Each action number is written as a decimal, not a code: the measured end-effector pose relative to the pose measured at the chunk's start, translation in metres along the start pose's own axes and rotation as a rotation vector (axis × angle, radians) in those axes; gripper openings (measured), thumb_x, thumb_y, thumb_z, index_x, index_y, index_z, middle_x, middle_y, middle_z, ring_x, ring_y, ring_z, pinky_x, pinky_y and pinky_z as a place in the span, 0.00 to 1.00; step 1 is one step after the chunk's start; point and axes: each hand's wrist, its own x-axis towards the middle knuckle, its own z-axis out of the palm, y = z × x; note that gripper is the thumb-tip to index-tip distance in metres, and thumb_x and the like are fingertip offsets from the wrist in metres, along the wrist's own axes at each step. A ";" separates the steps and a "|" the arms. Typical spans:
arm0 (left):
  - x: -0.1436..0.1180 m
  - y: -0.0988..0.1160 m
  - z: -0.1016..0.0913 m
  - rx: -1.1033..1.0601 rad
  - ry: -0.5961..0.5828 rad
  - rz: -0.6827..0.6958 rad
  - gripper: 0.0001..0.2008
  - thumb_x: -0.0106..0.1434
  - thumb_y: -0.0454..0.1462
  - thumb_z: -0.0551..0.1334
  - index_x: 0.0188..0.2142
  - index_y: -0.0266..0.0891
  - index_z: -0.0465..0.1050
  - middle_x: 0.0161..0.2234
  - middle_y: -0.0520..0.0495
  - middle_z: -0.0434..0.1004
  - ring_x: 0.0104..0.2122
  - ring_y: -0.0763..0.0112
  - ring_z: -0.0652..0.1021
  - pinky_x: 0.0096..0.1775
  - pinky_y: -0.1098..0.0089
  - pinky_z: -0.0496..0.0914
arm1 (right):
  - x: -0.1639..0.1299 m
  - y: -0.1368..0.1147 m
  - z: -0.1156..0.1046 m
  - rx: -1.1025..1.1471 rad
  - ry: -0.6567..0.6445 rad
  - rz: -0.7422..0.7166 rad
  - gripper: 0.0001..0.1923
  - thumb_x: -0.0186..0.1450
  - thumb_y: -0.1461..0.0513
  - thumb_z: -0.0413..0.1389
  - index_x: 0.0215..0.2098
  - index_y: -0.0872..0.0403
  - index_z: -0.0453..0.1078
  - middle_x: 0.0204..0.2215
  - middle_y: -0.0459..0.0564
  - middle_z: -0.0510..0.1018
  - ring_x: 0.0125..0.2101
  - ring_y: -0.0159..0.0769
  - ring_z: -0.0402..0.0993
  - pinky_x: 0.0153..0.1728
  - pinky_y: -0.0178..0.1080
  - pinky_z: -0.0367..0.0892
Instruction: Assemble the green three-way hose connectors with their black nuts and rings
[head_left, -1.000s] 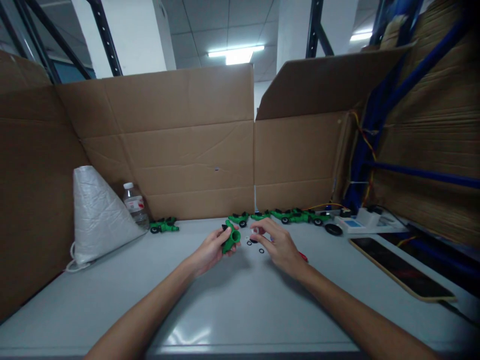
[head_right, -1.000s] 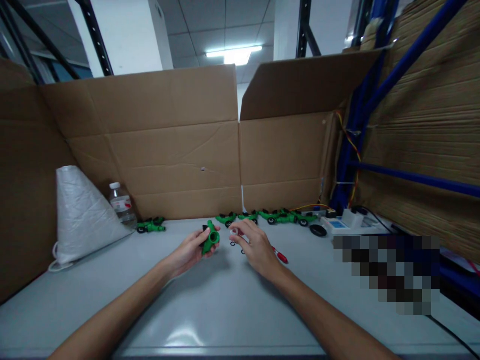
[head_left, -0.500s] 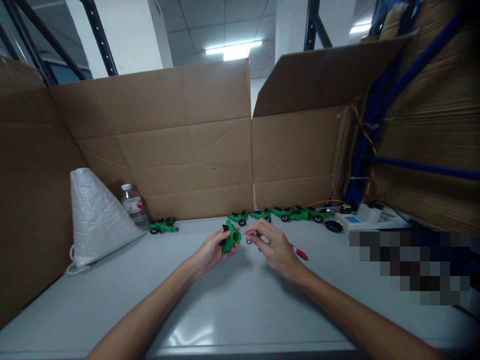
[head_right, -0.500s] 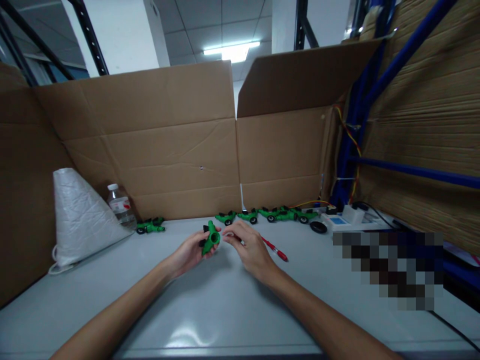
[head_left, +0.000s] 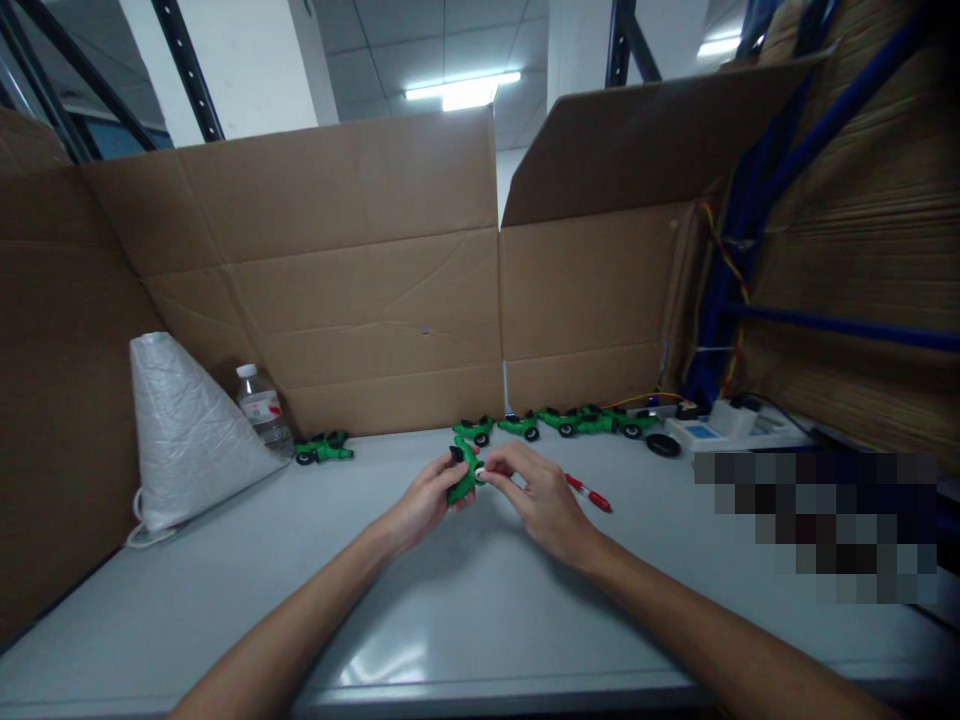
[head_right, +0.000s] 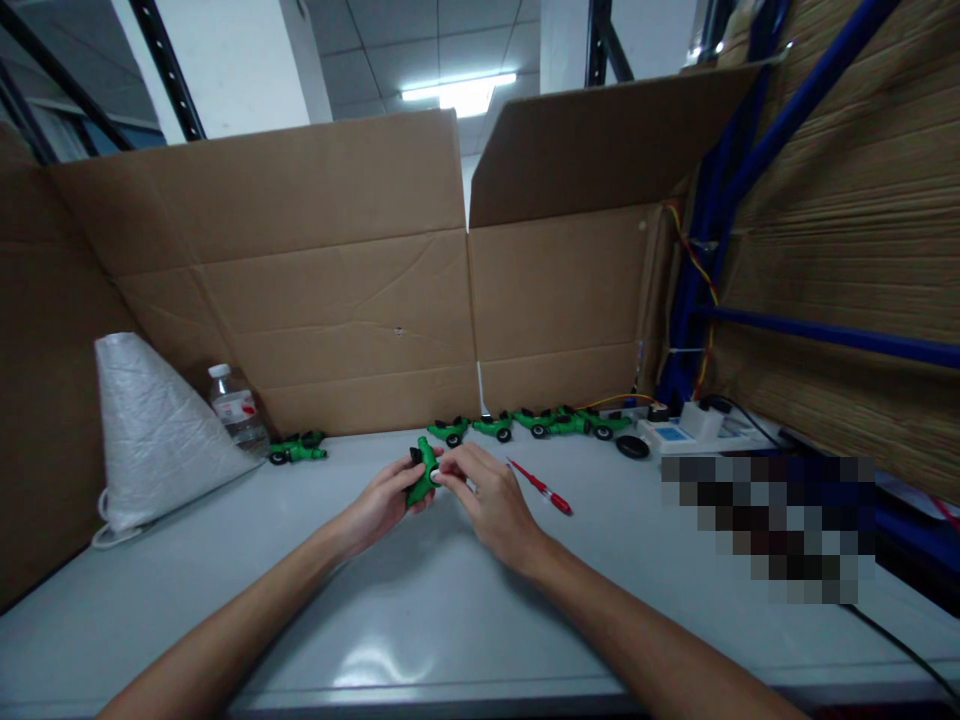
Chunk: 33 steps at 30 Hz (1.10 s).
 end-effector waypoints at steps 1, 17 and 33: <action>0.000 -0.001 0.000 0.002 -0.006 0.003 0.24 0.62 0.46 0.72 0.51 0.35 0.73 0.40 0.45 0.74 0.32 0.72 0.74 0.29 0.72 0.58 | 0.000 -0.001 0.001 -0.006 0.011 0.001 0.03 0.73 0.62 0.58 0.39 0.50 0.73 0.37 0.48 0.76 0.39 0.39 0.74 0.43 0.41 0.69; 0.002 -0.001 0.004 0.086 -0.005 0.043 0.22 0.64 0.49 0.71 0.48 0.34 0.74 0.39 0.45 0.73 0.32 0.72 0.71 0.30 0.72 0.59 | -0.003 0.004 0.013 -0.168 0.068 -0.027 0.03 0.75 0.65 0.53 0.42 0.50 0.67 0.39 0.50 0.72 0.41 0.41 0.73 0.43 0.41 0.69; 0.006 -0.012 -0.010 0.144 -0.044 0.039 0.23 0.64 0.50 0.71 0.48 0.35 0.75 0.42 0.44 0.75 0.37 0.69 0.75 0.37 0.70 0.65 | -0.001 0.004 0.004 -0.062 -0.005 0.022 0.05 0.73 0.66 0.56 0.38 0.50 0.68 0.36 0.47 0.73 0.37 0.39 0.72 0.41 0.40 0.66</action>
